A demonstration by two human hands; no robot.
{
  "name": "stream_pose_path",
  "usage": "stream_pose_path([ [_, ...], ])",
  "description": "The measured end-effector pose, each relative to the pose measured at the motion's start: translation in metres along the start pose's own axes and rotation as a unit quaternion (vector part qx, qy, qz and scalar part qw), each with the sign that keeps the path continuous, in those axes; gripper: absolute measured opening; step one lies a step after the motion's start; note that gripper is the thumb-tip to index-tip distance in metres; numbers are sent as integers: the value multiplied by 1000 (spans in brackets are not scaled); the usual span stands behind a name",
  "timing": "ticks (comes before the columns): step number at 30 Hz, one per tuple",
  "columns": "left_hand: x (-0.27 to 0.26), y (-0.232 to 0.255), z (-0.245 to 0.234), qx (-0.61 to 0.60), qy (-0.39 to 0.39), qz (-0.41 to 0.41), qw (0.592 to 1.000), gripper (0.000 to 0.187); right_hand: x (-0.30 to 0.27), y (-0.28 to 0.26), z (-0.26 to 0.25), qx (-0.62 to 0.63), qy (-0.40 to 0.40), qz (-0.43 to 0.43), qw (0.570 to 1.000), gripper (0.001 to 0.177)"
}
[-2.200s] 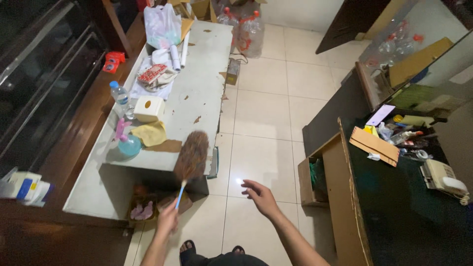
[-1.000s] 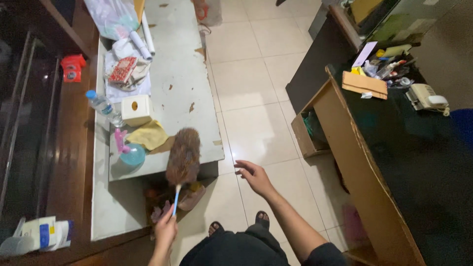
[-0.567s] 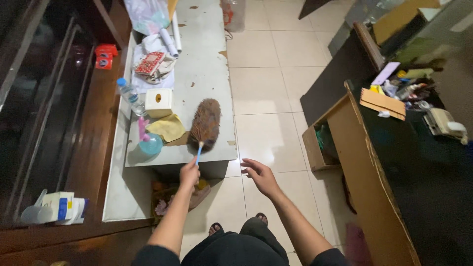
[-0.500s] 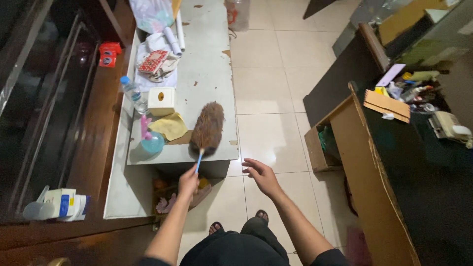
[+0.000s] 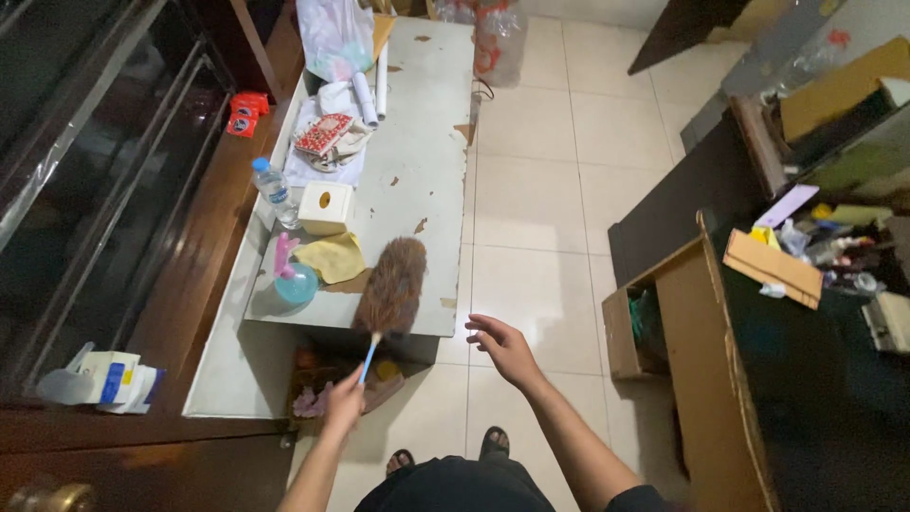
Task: Dusting a cluttered desk or sideboard surface using a feather duster.
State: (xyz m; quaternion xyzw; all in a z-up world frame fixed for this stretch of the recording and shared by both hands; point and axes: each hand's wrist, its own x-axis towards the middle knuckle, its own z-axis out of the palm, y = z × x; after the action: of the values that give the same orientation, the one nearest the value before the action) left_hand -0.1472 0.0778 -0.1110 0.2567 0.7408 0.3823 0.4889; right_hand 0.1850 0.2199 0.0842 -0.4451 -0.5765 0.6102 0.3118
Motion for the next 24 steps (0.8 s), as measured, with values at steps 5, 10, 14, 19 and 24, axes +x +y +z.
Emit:
stream_pose_path([
  [5, 48, 82, 65, -70, 19, -16, 997, 45, 2, -21, -42, -30, -9, 3, 1000, 41],
  [10, 50, 94, 105, -119, 46, -28, 991, 49, 18, -17, -82, -39, -27, 11, 999, 41],
  [14, 6, 33, 104, -87, 69, -30, 993, 43, 30, -4, -99, -33, -57, 15, 998, 42],
  [19, -72, -7, 96, 32, 110, -79, 990, 43, 40, 10, -113, -49, -100, 23, 994, 42],
  [24, -95, -45, 117, -97, 132, -107, 981, 47, 48, 15, -133, -38, -122, 11, 992, 41],
])
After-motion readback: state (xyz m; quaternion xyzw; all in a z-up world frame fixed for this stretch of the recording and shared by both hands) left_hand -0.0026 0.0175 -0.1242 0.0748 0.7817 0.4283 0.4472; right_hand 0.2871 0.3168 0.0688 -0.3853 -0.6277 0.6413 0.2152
